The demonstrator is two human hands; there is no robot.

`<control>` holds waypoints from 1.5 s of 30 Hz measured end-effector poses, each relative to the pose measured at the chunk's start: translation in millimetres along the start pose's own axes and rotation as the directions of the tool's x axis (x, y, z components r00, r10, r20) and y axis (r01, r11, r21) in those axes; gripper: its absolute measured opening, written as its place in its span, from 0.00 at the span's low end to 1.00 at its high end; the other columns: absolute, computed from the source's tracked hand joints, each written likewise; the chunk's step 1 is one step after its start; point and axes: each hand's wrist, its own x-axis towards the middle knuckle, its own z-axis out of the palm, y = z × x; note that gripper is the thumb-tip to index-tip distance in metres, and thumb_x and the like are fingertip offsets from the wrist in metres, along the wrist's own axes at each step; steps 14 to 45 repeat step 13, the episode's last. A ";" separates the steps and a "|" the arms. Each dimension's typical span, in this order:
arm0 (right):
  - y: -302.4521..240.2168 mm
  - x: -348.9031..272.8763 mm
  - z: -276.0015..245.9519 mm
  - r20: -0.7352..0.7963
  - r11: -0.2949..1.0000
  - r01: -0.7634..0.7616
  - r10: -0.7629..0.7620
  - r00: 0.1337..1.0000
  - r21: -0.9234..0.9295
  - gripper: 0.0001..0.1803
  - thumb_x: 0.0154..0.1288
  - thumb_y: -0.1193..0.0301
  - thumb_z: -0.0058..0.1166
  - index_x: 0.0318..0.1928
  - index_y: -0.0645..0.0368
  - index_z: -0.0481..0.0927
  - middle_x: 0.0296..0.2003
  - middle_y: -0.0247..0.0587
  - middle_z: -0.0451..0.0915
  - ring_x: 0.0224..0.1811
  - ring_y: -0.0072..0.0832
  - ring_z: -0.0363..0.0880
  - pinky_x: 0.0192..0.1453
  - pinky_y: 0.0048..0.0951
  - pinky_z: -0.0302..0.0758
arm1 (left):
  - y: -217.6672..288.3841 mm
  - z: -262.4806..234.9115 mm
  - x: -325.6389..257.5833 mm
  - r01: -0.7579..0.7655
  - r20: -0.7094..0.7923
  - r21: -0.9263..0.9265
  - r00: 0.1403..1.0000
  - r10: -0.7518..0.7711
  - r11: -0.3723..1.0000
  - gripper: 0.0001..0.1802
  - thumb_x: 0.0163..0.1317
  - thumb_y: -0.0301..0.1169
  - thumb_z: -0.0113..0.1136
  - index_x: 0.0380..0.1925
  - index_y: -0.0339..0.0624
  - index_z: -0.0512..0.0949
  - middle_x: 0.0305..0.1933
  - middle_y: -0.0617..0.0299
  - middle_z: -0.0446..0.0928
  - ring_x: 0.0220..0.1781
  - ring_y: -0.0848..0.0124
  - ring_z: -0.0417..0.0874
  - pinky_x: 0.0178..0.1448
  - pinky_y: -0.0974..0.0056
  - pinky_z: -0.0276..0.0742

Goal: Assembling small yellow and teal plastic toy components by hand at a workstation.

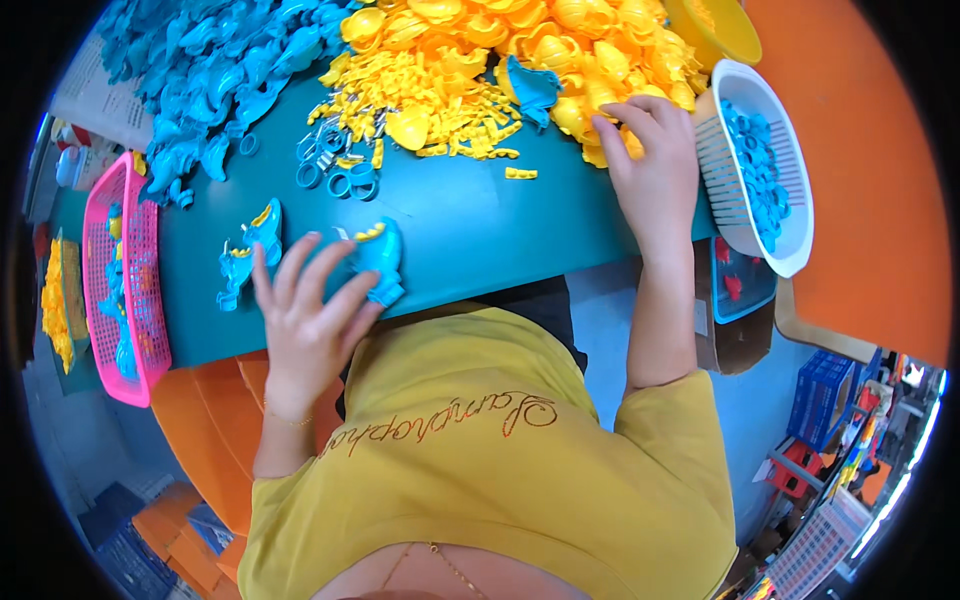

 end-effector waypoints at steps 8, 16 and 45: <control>-97.3 -52.6 8.9 0.634 0.224 -0.633 0.077 0.770 0.741 0.09 0.64 0.79 0.72 0.44 0.64 0.86 0.43 0.33 0.86 0.42 0.16 0.84 0.41 0.18 0.80 | 9.4 21.4 -7.7 0.050 -0.023 -0.298 0.998 -0.059 0.953 0.26 0.53 0.45 0.81 0.51 0.57 0.83 0.67 0.61 0.76 0.70 0.55 0.76 0.79 0.37 0.60; -122.5 -52.6 17.2 0.789 0.040 -0.789 -0.080 0.609 0.613 0.12 0.65 0.83 0.69 0.47 0.67 0.83 0.42 0.39 0.86 0.37 0.17 0.86 0.42 0.18 0.83 | 13.6 22.3 -12.0 0.224 -0.079 -0.433 0.955 -0.285 0.873 0.54 0.40 0.56 0.87 0.68 0.52 0.72 0.69 0.54 0.72 0.69 0.53 0.74 0.73 0.46 0.66; -122.5 -52.6 17.2 0.789 0.040 -0.789 -0.080 0.609 0.613 0.12 0.65 0.83 0.69 0.47 0.67 0.83 0.42 0.39 0.86 0.37 0.17 0.86 0.42 0.18 0.83 | 13.6 22.3 -12.0 0.224 -0.079 -0.433 0.955 -0.285 0.873 0.54 0.40 0.56 0.87 0.68 0.52 0.72 0.69 0.54 0.72 0.69 0.53 0.74 0.73 0.46 0.66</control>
